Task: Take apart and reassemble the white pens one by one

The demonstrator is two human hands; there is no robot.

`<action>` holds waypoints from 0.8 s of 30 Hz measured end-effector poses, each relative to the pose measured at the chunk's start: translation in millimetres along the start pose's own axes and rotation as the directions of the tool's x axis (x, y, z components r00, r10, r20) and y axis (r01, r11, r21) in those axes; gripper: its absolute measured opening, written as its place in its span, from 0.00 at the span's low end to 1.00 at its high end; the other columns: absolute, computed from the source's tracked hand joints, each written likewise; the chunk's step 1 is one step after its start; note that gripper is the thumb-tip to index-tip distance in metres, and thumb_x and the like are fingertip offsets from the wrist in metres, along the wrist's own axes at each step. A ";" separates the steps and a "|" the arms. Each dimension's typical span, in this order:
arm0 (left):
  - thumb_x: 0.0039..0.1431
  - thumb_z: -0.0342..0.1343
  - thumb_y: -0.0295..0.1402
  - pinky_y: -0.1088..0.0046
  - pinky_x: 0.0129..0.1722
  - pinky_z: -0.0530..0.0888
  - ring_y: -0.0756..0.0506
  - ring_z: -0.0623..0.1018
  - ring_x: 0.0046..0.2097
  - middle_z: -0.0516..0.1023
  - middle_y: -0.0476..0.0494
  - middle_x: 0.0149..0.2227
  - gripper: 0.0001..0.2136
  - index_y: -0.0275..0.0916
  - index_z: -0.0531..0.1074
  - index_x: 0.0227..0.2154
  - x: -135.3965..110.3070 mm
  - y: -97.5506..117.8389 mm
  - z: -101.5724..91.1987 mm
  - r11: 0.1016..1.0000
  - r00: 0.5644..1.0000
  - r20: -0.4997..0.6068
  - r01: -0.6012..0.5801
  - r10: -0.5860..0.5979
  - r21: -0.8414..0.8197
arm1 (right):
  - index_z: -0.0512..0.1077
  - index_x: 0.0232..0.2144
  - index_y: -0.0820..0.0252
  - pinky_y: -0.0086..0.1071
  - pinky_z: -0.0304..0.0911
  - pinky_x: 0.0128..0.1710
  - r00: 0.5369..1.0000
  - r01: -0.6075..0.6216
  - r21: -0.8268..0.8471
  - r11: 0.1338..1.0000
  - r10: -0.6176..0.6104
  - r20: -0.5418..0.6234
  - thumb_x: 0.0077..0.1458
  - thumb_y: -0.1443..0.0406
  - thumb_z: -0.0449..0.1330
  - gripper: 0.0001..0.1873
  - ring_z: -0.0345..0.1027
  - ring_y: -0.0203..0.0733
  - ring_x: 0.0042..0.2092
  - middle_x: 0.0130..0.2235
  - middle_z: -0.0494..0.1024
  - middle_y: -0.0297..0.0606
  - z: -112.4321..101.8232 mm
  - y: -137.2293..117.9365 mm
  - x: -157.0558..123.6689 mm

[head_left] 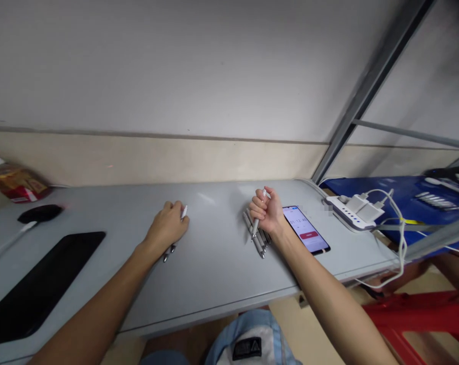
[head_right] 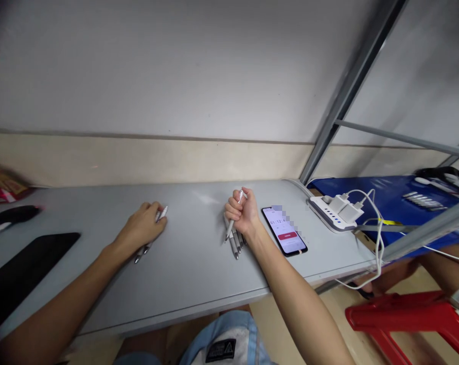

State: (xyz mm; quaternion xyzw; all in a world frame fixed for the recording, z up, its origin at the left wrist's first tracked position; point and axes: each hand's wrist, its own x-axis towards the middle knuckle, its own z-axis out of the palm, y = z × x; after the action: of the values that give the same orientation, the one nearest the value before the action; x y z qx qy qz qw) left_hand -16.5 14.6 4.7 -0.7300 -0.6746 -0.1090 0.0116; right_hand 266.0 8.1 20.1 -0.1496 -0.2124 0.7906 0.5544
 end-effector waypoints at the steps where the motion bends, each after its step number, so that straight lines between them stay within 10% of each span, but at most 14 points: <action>1: 0.58 0.45 0.35 0.62 0.41 0.71 0.40 0.75 0.39 0.70 0.35 0.42 0.15 0.36 0.68 0.44 -0.3 0.3 -0.9 1.000 1.000 0.001 0.001 -0.001 -0.008 | 0.54 0.17 0.58 0.22 0.35 0.13 1.000 -0.002 0.006 1.000 0.002 0.002 0.59 0.56 0.49 0.21 0.32 0.29 0.17 0.15 0.42 0.24 0.1 -0.2 -0.1; 13: 0.58 0.45 0.36 0.64 0.43 0.70 0.40 0.75 0.42 0.70 0.36 0.43 0.14 0.36 0.67 0.44 -0.1 -1.2 3.7 0.999 0.999 0.009 -0.031 0.031 -0.034 | 0.58 0.20 0.58 0.21 0.37 0.14 1.000 0.008 -0.012 1.000 -0.008 0.025 0.57 0.59 0.51 0.16 0.37 0.29 0.17 0.16 0.45 0.24 -0.8 -2.6 -1.1; 24: 0.60 0.45 0.43 0.62 0.45 0.69 0.36 0.68 0.49 0.69 0.35 0.45 0.18 0.37 0.69 0.44 -5.9 6.5 -0.9 0.997 0.997 -0.016 -0.073 0.073 0.040 | 0.70 0.35 0.59 0.27 0.65 0.28 0.997 -0.026 -0.430 0.903 0.053 0.049 0.53 0.63 0.61 0.07 0.65 0.34 0.29 0.28 0.70 0.33 11.8 13.7 0.3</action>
State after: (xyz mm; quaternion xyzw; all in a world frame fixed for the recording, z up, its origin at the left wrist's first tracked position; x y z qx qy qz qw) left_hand -10.6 8.0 5.4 -0.7528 -0.6493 -0.1018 0.0360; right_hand 249.3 2.3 23.4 -0.2484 -0.3944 0.7398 0.4853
